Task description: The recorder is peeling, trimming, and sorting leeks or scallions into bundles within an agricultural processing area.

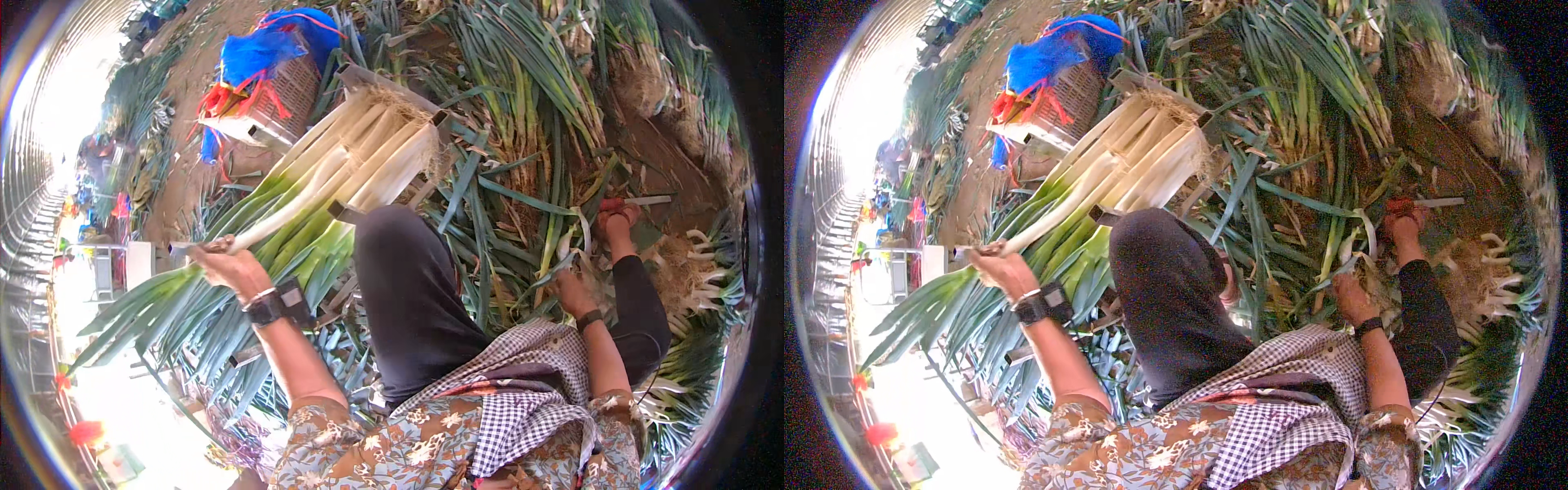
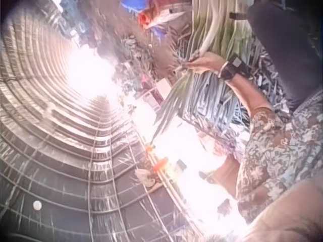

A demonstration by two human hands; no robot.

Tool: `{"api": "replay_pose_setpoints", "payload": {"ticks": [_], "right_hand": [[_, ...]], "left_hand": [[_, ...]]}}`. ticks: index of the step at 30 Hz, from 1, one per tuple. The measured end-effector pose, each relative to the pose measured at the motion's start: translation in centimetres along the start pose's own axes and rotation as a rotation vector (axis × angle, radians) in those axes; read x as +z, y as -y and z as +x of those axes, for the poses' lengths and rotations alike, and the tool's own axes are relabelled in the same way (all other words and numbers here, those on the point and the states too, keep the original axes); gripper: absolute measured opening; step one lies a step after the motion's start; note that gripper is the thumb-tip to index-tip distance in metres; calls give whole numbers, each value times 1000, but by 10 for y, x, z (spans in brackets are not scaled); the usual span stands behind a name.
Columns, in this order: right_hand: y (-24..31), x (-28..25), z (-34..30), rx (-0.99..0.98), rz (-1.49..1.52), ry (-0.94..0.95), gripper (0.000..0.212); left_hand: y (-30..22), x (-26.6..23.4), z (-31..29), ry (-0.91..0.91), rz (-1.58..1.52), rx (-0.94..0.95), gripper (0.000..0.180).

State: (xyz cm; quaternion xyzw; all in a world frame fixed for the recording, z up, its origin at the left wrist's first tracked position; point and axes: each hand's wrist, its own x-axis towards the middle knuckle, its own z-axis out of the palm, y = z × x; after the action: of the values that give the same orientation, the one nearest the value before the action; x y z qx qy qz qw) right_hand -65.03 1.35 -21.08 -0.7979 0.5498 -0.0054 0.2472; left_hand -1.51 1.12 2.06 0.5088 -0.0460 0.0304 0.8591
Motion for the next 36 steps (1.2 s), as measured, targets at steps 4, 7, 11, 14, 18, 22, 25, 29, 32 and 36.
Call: {"api": "replay_pose_setpoints", "payload": {"ticks": [4,7,11,14,18,22,25,29,32,36], "right_hand": [[20,6,-3,12,111,181,29],[7,7,-9,84,45,202,28],[19,0,-4,105,15,226,24],[25,-9,-8,116,25,191,25],[-3,5,-7,59,-63,245,27],[24,-6,22,8,73,219,21],[43,-13,42,19,127,205,19],[46,-2,67,-49,263,184,20],[51,-8,92,-63,369,125,21],[23,4,140,-95,430,-52,28]], "left_hand": [[59,-38,13,-85,156,-149,39],[89,7,-48,-112,190,-321,32],[102,0,-66,621,338,-387,23],[81,15,-83,912,565,-624,21],[67,32,-48,1130,1126,776,29],[85,9,-9,1297,1299,347,35],[98,17,18,1408,1381,433,32],[114,2,38,1557,1238,615,32],[84,22,4,1736,1384,569,38],[52,4,54,1311,1211,354,35]]}}
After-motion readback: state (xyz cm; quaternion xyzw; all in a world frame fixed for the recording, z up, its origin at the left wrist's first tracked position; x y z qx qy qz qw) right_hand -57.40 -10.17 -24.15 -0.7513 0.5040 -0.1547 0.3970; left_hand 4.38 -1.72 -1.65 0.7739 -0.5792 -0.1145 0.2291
